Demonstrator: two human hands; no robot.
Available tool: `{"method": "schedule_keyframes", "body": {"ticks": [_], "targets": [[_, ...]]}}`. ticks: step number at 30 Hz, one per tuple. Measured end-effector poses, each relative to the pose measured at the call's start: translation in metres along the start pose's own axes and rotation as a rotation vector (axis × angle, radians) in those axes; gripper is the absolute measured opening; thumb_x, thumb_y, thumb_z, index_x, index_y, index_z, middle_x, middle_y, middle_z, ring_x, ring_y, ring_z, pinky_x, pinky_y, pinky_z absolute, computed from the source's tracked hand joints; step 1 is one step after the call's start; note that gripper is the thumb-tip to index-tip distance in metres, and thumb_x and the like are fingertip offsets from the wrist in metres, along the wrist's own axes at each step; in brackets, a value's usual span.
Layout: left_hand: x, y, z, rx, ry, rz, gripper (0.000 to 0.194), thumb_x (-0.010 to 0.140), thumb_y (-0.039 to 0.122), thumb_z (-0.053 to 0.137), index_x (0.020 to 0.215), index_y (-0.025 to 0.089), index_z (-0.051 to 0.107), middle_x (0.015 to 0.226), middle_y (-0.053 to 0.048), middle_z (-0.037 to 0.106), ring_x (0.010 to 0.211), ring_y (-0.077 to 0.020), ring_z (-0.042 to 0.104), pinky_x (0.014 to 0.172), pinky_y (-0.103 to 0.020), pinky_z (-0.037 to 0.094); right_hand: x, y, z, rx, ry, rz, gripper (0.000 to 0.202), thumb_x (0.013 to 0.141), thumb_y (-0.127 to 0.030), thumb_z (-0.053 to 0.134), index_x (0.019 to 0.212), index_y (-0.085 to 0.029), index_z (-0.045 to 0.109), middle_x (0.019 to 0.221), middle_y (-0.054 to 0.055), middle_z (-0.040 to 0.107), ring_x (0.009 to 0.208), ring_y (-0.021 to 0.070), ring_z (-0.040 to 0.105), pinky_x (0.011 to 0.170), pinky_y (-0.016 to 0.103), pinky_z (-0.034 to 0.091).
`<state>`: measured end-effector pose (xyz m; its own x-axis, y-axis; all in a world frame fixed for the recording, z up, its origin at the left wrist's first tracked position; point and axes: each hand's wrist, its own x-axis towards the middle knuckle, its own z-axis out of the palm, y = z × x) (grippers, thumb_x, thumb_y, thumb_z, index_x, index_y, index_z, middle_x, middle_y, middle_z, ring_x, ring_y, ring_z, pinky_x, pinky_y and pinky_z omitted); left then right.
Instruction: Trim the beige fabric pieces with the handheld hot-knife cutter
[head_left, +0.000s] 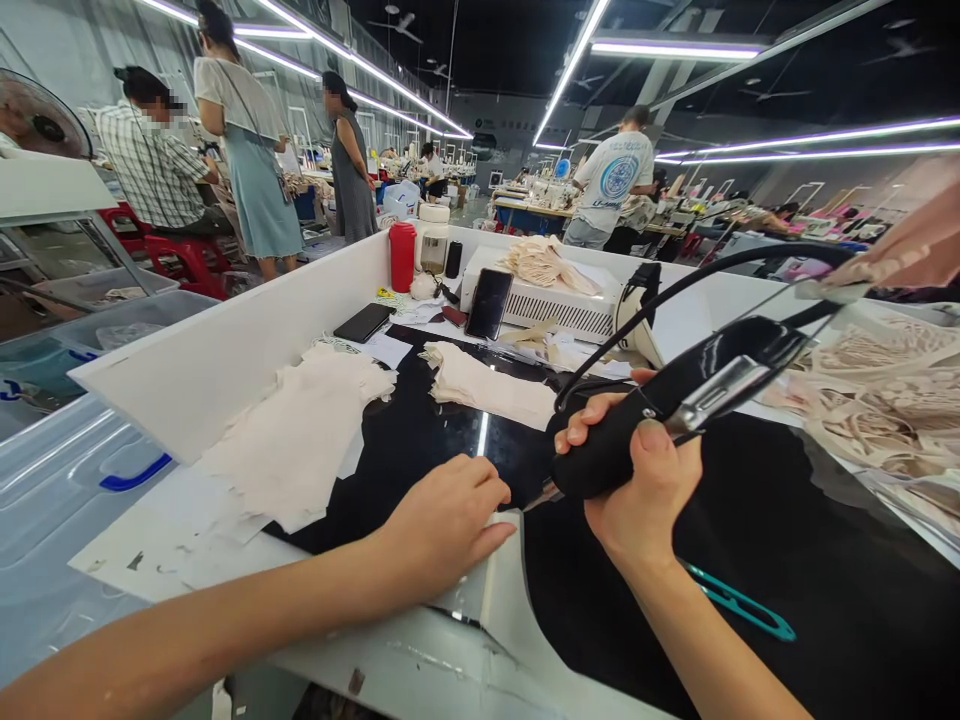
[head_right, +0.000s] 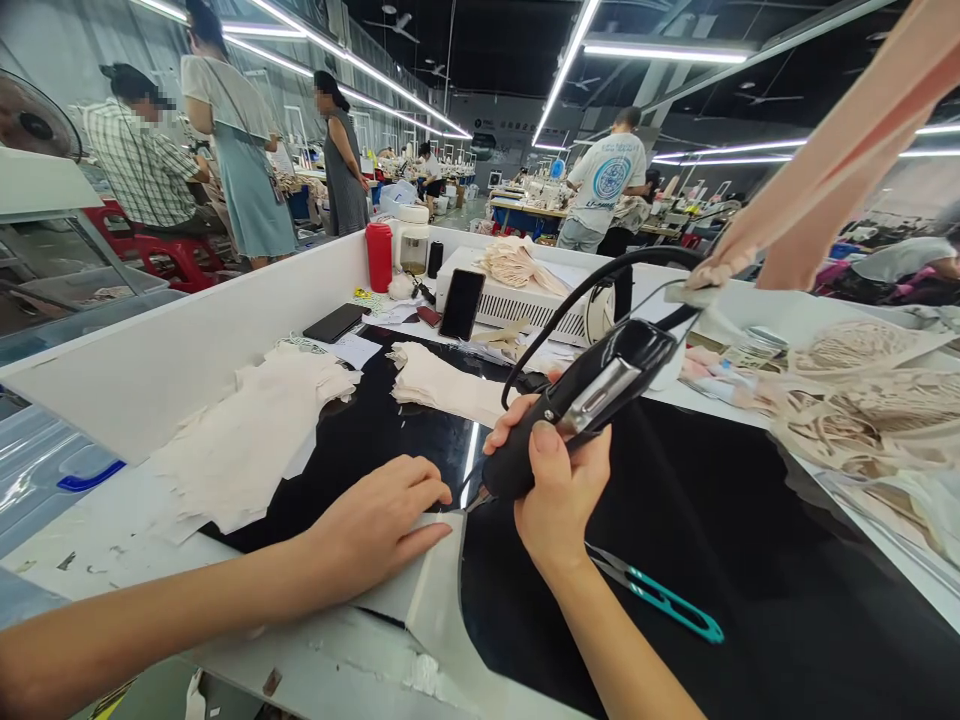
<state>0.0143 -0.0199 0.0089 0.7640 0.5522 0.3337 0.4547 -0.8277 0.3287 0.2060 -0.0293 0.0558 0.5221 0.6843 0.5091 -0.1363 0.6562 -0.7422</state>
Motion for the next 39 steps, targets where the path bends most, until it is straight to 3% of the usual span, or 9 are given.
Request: {"method": "schedule_keyframes", "body": {"ticks": [3,7,12,19,25,28,39], "targets": [[0.0082,-0.0022,-0.0029,-0.071,-0.102,-0.127,0.023,0.105,0.035,0.089,0.115,0.018,0.078,0.116,-0.005,0.073,0.107,-0.0261,0.068,0.097,-0.039,0.058,0.0011,-0.0002,-0.0014,-0.004,0.005,0.004,0.06,0.081,-0.06,0.098,0.123,-0.029,0.069,0.082,-0.006,0.068,0.06,0.0148,0.061,0.053,0.027,0.058],[0.0115,0.0012,-0.0016,-0.186,-0.168,-0.199,0.019,0.101,0.028,0.092,0.112,0.019,0.078,0.119,-0.005,0.073,0.112,-0.026,0.067,0.104,-0.039,0.056,0.0024,0.0006,-0.0033,-0.014,0.005,-0.008,0.056,0.081,-0.061,0.097,0.12,-0.03,0.071,0.08,-0.006,0.068,0.06,0.0145,0.061,0.052,0.026,0.057],[0.0101,0.0028,-0.0009,-0.272,-0.162,-0.238,0.015,0.101,0.019,0.09,0.109,0.019,0.077,0.12,-0.004,0.073,0.115,-0.0254,0.066,0.108,-0.04,0.054,0.003,0.0025,-0.0034,-0.016,0.007,-0.008,0.049,0.08,-0.061,0.098,0.104,-0.028,0.07,0.079,-0.005,0.068,0.06,0.0134,0.061,0.053,0.026,0.058],[0.0094,0.0007,-0.0002,-0.285,-0.145,-0.237,0.019,0.099,0.018,0.092,0.109,0.02,0.076,0.12,-0.003,0.073,0.115,-0.0249,0.067,0.108,-0.04,0.055,-0.0032,-0.0019,0.0001,0.021,-0.012,0.014,0.05,0.081,-0.063,0.099,0.101,-0.027,0.07,0.08,-0.005,0.068,0.06,0.0125,0.061,0.053,0.025,0.058],[0.0083,0.0002,0.0015,-0.278,-0.136,-0.243,0.029,0.099,0.021,0.093,0.123,0.02,0.076,0.127,-0.005,0.073,0.119,-0.0269,0.067,0.109,-0.042,0.056,-0.0048,-0.0038,0.0015,0.035,-0.008,0.05,0.059,0.078,-0.063,0.1,0.118,-0.03,0.072,0.081,-0.006,0.067,0.06,0.013,0.061,0.053,0.025,0.058],[0.0092,0.0003,0.002,-0.287,-0.156,-0.253,0.023,0.1,0.021,0.091,0.119,0.021,0.077,0.128,-0.005,0.072,0.122,-0.0276,0.066,0.11,-0.043,0.055,-0.002,-0.0039,0.0011,0.045,0.008,0.052,0.065,0.075,-0.063,0.102,0.122,-0.029,0.071,0.08,-0.006,0.069,0.06,0.0137,0.061,0.052,0.025,0.058],[0.0084,-0.0022,0.0051,-0.338,-0.141,-0.252,0.018,0.101,0.018,0.088,0.112,0.022,0.074,0.123,-0.003,0.071,0.118,-0.0256,0.064,0.113,-0.041,0.052,0.0012,0.0016,-0.0023,0.01,0.011,0.004,0.05,0.08,-0.061,0.098,0.1,-0.026,0.068,0.079,-0.005,0.069,0.059,0.0121,0.061,0.053,0.024,0.058]]}}
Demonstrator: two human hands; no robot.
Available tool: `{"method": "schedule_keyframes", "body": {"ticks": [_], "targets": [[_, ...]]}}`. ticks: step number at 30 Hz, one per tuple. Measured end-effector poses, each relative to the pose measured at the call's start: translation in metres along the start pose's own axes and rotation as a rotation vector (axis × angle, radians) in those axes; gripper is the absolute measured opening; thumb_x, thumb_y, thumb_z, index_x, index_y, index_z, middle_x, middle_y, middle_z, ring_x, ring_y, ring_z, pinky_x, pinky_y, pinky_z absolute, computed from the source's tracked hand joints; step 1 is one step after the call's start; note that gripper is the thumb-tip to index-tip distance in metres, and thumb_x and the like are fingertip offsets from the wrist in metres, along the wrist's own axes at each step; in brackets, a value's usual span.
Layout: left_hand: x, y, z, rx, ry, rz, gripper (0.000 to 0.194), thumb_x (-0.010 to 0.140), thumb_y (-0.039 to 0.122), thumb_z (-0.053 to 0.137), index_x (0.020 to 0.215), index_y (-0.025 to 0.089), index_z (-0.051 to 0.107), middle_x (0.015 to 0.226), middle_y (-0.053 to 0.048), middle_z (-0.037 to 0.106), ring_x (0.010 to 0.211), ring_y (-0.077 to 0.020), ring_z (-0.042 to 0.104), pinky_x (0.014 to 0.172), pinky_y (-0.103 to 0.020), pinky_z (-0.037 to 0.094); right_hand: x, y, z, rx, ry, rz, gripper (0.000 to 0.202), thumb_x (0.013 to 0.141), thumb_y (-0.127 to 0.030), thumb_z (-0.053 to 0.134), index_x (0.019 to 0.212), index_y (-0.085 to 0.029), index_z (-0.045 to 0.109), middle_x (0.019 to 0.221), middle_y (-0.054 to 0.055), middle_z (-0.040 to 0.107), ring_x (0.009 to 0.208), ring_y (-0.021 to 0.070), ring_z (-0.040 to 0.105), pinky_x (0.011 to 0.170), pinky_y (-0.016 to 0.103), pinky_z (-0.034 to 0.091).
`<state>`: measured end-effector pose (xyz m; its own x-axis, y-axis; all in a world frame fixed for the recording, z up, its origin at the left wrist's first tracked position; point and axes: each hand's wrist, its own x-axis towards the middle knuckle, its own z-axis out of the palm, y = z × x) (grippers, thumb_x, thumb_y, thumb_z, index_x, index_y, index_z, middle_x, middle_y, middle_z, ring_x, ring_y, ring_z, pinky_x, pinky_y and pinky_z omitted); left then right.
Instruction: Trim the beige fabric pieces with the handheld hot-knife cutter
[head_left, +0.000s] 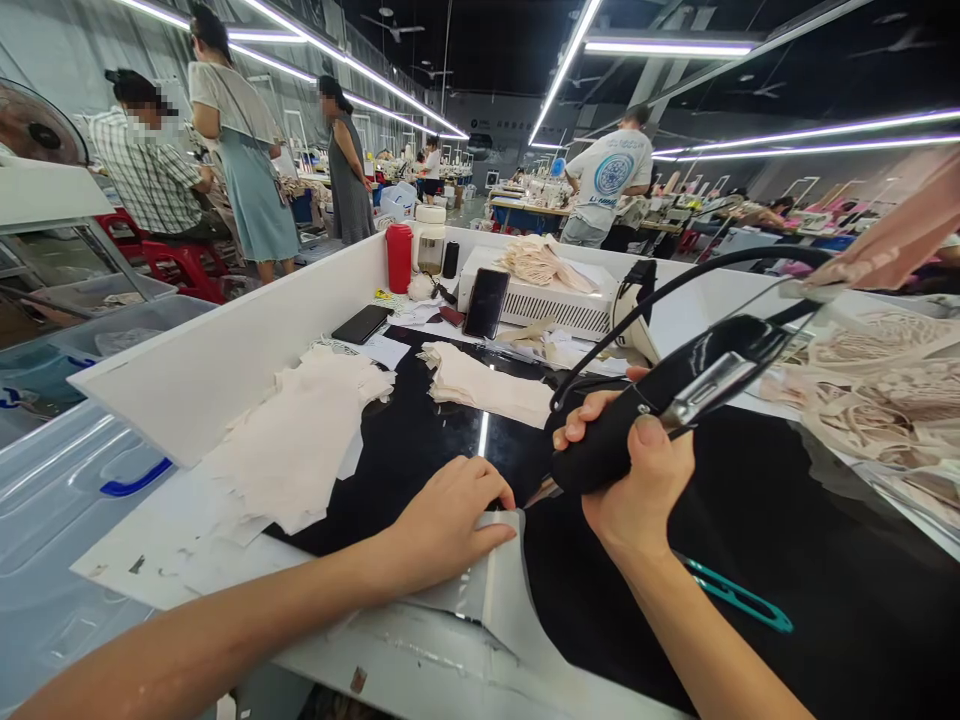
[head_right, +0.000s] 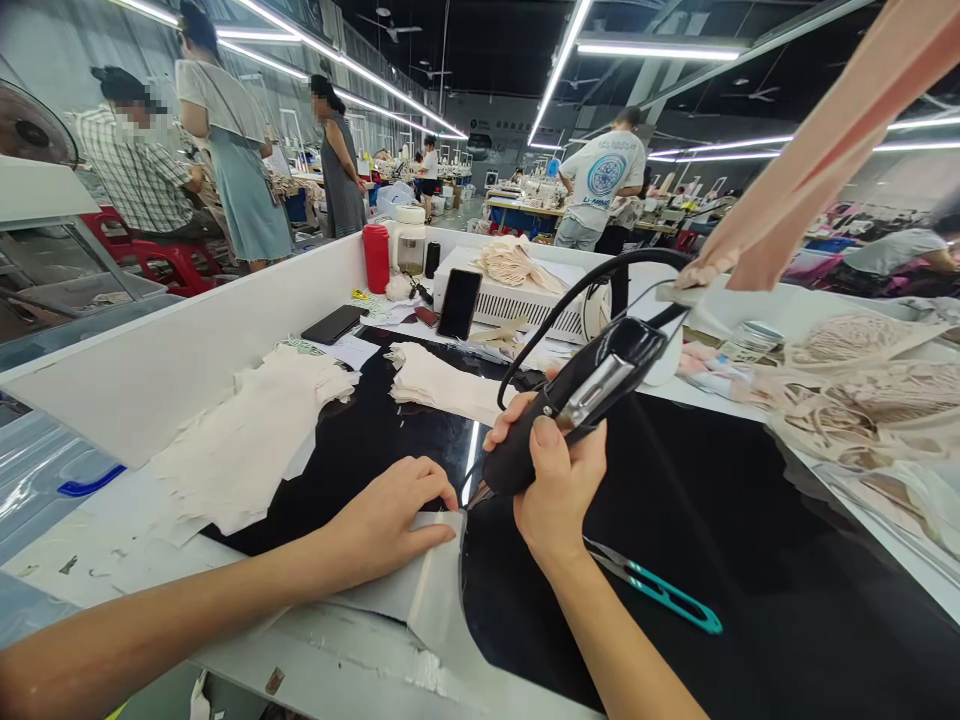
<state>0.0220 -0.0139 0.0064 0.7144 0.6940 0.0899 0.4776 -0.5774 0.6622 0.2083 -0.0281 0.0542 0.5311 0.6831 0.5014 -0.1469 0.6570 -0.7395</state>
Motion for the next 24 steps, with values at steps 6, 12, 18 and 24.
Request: {"method": "schedule_keyframes", "body": {"ticks": [6,12,18,24], "targets": [[-0.0004,-0.0017,0.0006,-0.014,0.014,0.017,0.019,0.101,0.017,0.088,0.111,0.023,0.073,0.122,-0.003,0.071,0.117,-0.0248,0.064,0.112,-0.04,0.05,-0.0027,-0.0015,0.0027,0.005,-0.031,-0.005,0.047,0.085,-0.061,0.095,0.099,-0.026,0.067,0.08,-0.005,0.068,0.061,0.0117,0.061,0.055,0.024,0.059],[-0.0015,-0.0051,0.001,0.005,0.041,0.059,0.017,0.103,0.019,0.087,0.109,0.023,0.072,0.12,-0.002,0.072,0.113,-0.0236,0.065,0.108,-0.038,0.052,-0.0049,-0.0037,0.004,0.024,-0.026,0.025,0.052,0.082,-0.063,0.096,0.109,-0.028,0.069,0.08,-0.006,0.068,0.06,0.0124,0.061,0.054,0.025,0.057],[-0.002,-0.0036,0.0013,0.044,0.058,0.049,0.026,0.099,0.019,0.092,0.113,0.022,0.07,0.121,-0.002,0.074,0.113,-0.0241,0.065,0.106,-0.039,0.054,-0.0078,-0.0006,0.0027,0.02,-0.044,0.034,0.056,0.083,-0.058,0.096,0.124,-0.03,0.068,0.081,-0.006,0.071,0.058,0.0148,0.064,0.054,0.028,0.056],[-0.0066,0.0045,-0.0002,0.159,0.12,0.124,0.027,0.099,0.016,0.092,0.112,0.02,0.068,0.121,-0.003,0.072,0.116,-0.0243,0.066,0.104,-0.038,0.056,-0.0089,0.0003,0.0033,0.04,-0.046,0.014,0.056,0.083,-0.054,0.098,0.124,-0.029,0.069,0.08,-0.006,0.074,0.058,0.0148,0.066,0.053,0.027,0.058]]}}
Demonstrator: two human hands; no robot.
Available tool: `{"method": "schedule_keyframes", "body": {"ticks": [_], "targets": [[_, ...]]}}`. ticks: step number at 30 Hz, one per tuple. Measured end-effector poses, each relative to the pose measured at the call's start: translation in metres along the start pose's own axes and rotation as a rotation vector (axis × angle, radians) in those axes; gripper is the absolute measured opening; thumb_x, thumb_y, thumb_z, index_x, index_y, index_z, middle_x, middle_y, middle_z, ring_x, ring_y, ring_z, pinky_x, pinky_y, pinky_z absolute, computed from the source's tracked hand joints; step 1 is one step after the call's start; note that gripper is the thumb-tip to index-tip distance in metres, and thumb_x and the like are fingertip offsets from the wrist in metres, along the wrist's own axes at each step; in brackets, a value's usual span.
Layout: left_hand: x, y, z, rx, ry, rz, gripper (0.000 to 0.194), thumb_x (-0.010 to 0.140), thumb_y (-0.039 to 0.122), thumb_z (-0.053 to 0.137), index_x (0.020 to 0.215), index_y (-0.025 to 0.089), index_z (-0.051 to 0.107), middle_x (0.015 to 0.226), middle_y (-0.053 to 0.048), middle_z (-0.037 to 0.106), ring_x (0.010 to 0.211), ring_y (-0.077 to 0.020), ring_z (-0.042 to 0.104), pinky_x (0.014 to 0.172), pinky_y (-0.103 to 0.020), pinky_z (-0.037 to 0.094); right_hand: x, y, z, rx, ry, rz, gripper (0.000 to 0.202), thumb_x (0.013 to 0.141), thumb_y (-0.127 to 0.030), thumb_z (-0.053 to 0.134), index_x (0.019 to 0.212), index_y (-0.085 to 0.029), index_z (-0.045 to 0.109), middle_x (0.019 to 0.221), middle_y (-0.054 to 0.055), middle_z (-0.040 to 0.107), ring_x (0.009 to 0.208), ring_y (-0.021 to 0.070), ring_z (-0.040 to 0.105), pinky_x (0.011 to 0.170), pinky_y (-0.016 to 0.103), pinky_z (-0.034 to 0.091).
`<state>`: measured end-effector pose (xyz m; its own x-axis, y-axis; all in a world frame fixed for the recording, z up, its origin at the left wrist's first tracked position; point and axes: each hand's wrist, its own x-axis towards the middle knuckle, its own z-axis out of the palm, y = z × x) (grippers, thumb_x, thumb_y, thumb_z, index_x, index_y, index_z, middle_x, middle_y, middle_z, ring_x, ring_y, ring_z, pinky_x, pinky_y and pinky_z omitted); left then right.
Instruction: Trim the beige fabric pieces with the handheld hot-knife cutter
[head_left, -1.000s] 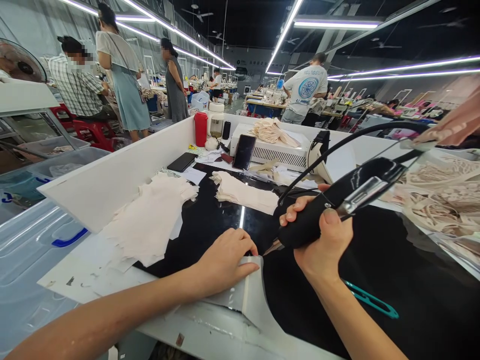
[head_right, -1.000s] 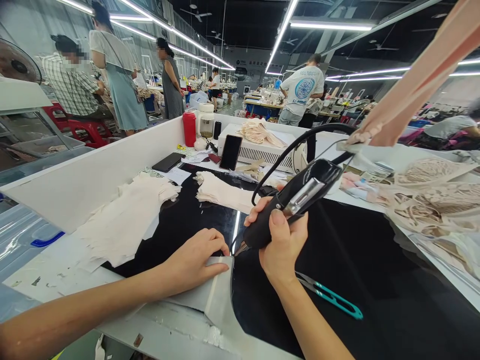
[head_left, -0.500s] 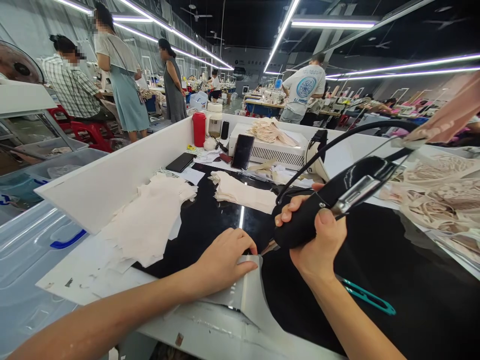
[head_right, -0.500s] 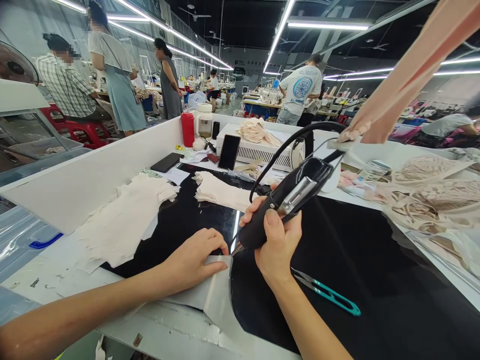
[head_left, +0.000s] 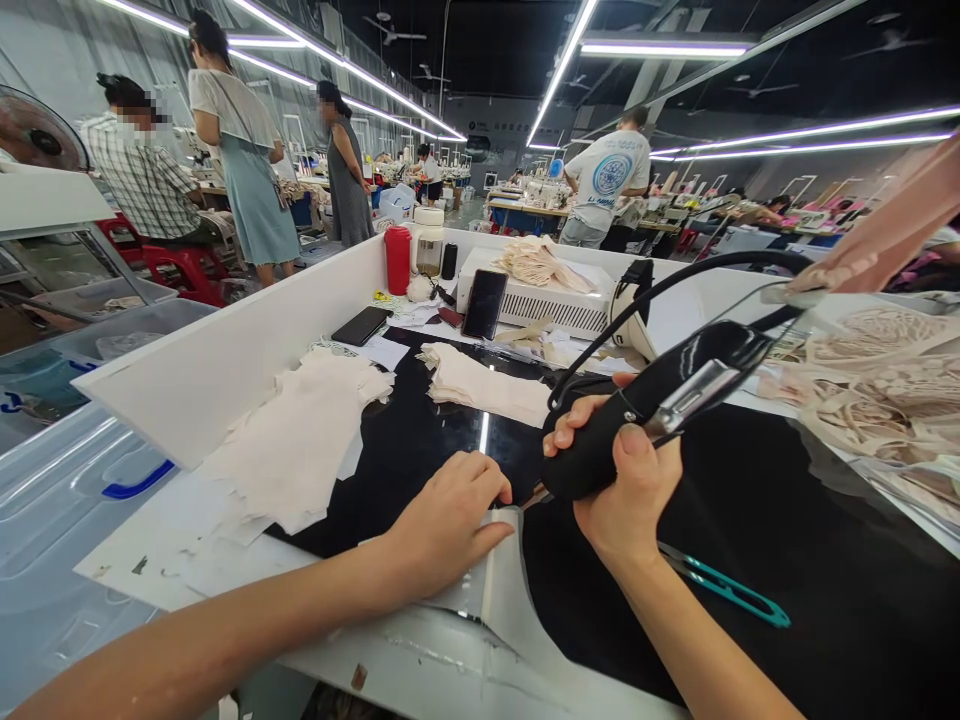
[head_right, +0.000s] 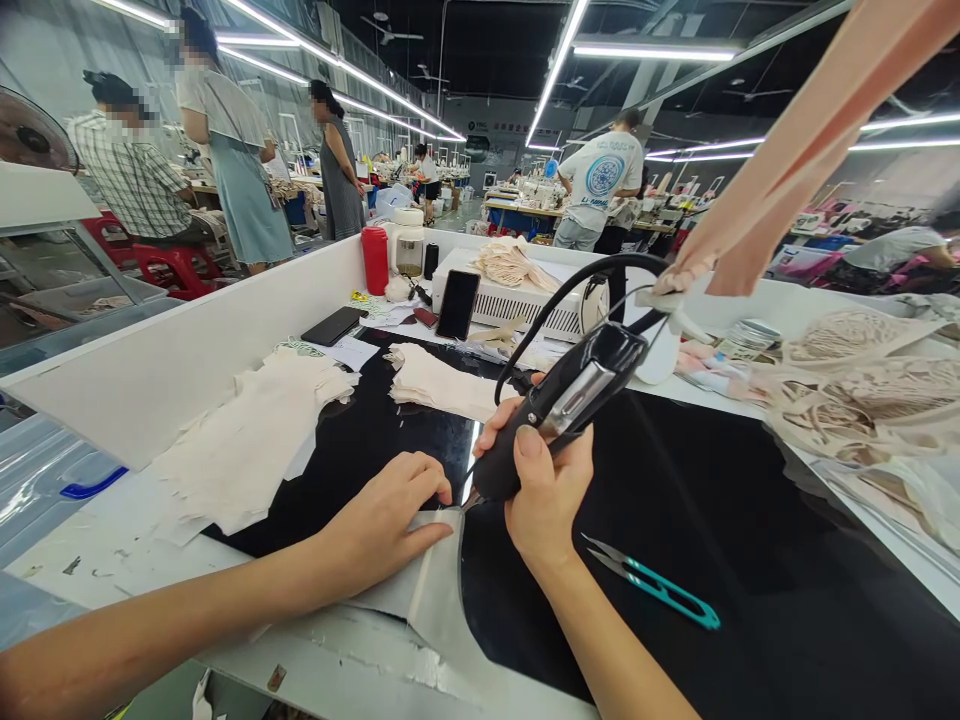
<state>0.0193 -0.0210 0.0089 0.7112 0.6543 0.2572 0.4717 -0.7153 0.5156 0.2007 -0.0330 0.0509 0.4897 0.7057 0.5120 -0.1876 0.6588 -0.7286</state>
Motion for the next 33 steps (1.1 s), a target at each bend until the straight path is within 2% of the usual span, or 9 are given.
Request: {"method": "schedule_keyframes", "body": {"ticks": [4,8,13,17,20,24,33], "targets": [[-0.005,0.007,0.001,0.156,-0.044,0.241,0.019,0.106,0.021,0.088,0.104,0.019,0.069,0.114,-0.004,0.073,0.111,-0.0224,0.068,0.103,-0.035,0.057,0.0,0.0,0.0,0.006,-0.003,-0.003,0.058,0.083,-0.055,0.099,0.124,-0.028,0.068,0.08,-0.006,0.074,0.057,0.0146,0.066,0.052,0.027,0.058],[-0.014,0.01,0.007,0.324,-0.083,0.387,0.022,0.112,0.028,0.082,0.098,0.019,0.068,0.102,-0.003,0.071,0.098,-0.0219,0.067,0.089,-0.036,0.056,0.0,0.001,0.0,-0.024,0.001,-0.013,0.056,0.084,-0.056,0.096,0.124,-0.029,0.067,0.08,-0.006,0.072,0.058,0.0147,0.065,0.052,0.027,0.057],[-0.025,0.009,0.011,0.396,-0.044,0.393,0.021,0.114,0.022,0.074,0.096,0.02,0.066,0.098,-0.003,0.07,0.091,-0.0215,0.065,0.08,-0.037,0.055,-0.001,0.002,0.001,-0.051,-0.005,-0.031,0.054,0.086,-0.057,0.093,0.124,-0.029,0.068,0.081,-0.006,0.071,0.057,0.015,0.065,0.051,0.028,0.057],[-0.028,0.009,0.012,0.407,-0.017,0.397,0.018,0.111,0.023,0.079,0.099,0.019,0.068,0.115,-0.006,0.077,0.104,-0.0223,0.072,0.087,-0.037,0.06,-0.001,0.002,0.001,-0.041,-0.014,-0.031,0.052,0.087,-0.056,0.093,0.123,-0.029,0.068,0.081,-0.007,0.072,0.056,0.0149,0.066,0.05,0.028,0.057],[-0.028,0.008,0.014,0.434,0.02,0.41,0.015,0.113,0.02,0.075,0.1,0.02,0.068,0.127,-0.008,0.079,0.11,-0.0231,0.075,0.092,-0.038,0.062,-0.001,0.002,0.001,-0.055,-0.013,-0.024,0.053,0.086,-0.057,0.093,0.124,-0.03,0.067,0.081,-0.007,0.072,0.055,0.0155,0.066,0.049,0.029,0.057],[-0.031,0.007,0.016,0.46,0.042,0.438,0.019,0.113,0.013,0.068,0.096,0.02,0.067,0.127,-0.009,0.081,0.108,-0.0232,0.077,0.095,-0.039,0.063,-0.001,0.002,0.001,-0.056,-0.007,-0.016,0.056,0.085,-0.059,0.094,0.124,-0.03,0.066,0.081,-0.007,0.071,0.056,0.0157,0.066,0.05,0.029,0.056],[-0.033,0.006,0.019,0.464,0.044,0.432,0.021,0.113,0.012,0.069,0.093,0.021,0.065,0.127,-0.01,0.081,0.108,-0.0236,0.077,0.094,-0.039,0.064,-0.002,0.002,0.0,-0.057,0.004,-0.002,0.056,0.085,-0.059,0.094,0.124,-0.03,0.066,0.082,-0.006,0.07,0.058,0.0151,0.063,0.053,0.028,0.054]]}}
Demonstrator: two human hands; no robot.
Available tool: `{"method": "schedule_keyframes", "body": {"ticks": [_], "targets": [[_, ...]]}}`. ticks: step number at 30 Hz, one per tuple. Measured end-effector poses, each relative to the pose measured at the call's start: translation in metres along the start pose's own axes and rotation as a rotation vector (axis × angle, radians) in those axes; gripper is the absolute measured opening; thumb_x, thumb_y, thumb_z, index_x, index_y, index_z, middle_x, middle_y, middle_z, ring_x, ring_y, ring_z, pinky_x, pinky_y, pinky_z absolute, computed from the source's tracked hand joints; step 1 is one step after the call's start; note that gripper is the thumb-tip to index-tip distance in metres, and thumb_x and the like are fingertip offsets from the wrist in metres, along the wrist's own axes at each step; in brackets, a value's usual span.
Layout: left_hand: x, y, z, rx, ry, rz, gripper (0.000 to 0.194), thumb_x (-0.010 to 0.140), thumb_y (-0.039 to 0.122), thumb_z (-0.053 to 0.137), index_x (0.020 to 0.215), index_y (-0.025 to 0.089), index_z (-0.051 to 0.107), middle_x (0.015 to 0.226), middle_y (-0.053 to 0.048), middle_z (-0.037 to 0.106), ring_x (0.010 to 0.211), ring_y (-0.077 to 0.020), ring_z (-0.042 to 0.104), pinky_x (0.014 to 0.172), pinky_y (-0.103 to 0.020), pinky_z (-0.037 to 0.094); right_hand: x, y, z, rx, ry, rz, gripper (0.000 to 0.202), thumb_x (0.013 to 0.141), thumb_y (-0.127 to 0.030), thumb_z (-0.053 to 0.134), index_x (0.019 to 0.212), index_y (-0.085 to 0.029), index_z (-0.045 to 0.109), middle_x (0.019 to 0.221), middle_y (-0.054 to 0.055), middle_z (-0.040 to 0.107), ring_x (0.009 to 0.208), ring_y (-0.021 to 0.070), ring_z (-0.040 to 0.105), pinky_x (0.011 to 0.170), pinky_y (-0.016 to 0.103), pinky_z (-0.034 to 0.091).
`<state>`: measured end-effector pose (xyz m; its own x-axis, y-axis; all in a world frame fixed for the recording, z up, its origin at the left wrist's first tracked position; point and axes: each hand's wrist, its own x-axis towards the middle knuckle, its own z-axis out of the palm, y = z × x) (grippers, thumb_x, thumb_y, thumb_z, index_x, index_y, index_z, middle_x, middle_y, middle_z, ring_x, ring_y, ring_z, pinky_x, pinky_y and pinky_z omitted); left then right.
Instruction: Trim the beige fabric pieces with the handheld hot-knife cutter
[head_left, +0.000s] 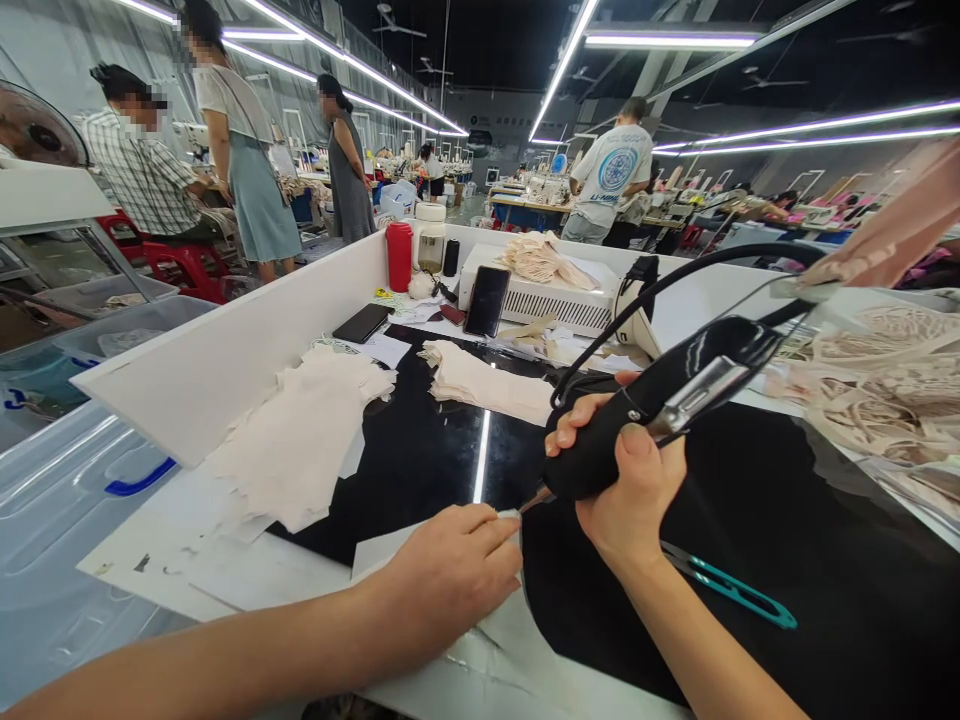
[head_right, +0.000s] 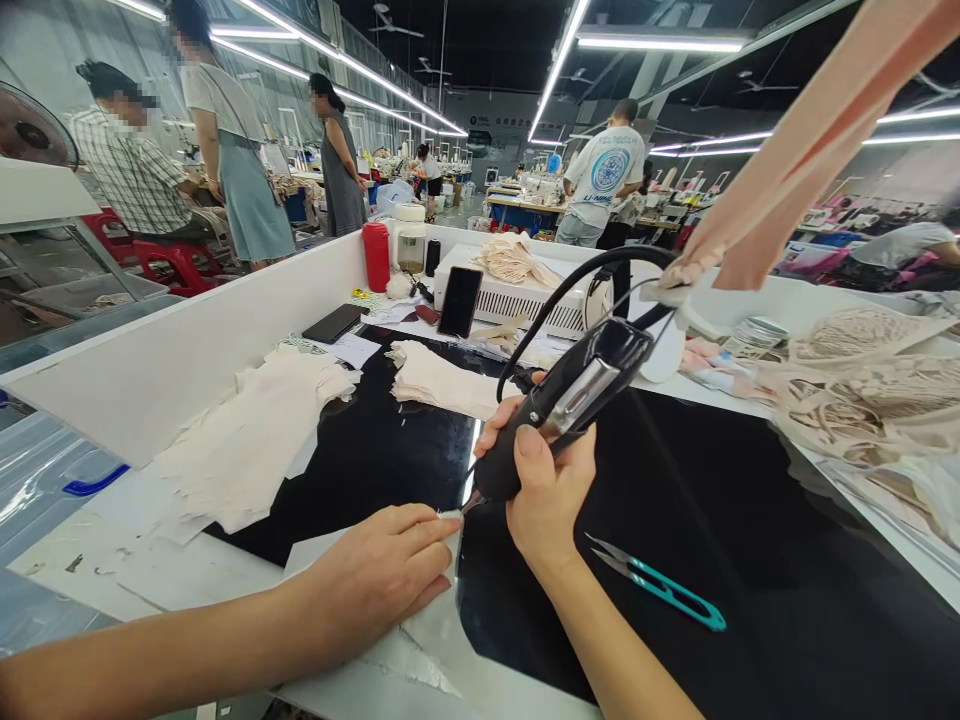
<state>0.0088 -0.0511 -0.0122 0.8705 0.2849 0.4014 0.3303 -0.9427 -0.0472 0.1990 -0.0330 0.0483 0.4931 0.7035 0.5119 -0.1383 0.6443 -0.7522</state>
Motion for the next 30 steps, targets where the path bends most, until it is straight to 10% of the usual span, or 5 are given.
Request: {"method": "schedule_keyframes", "body": {"ticks": [30], "targets": [[-0.005,0.0,0.016,0.123,0.009,0.083,0.027,0.112,0.002,0.063,0.092,0.021,0.065,0.107,-0.004,0.077,0.109,-0.0191,0.076,0.101,-0.034,0.063,-0.001,-0.001,0.0,-0.008,0.02,-0.018,0.045,0.084,-0.056,0.096,0.107,-0.027,0.069,0.079,-0.005,0.069,0.059,0.0128,0.061,0.053,0.026,0.057]]}}
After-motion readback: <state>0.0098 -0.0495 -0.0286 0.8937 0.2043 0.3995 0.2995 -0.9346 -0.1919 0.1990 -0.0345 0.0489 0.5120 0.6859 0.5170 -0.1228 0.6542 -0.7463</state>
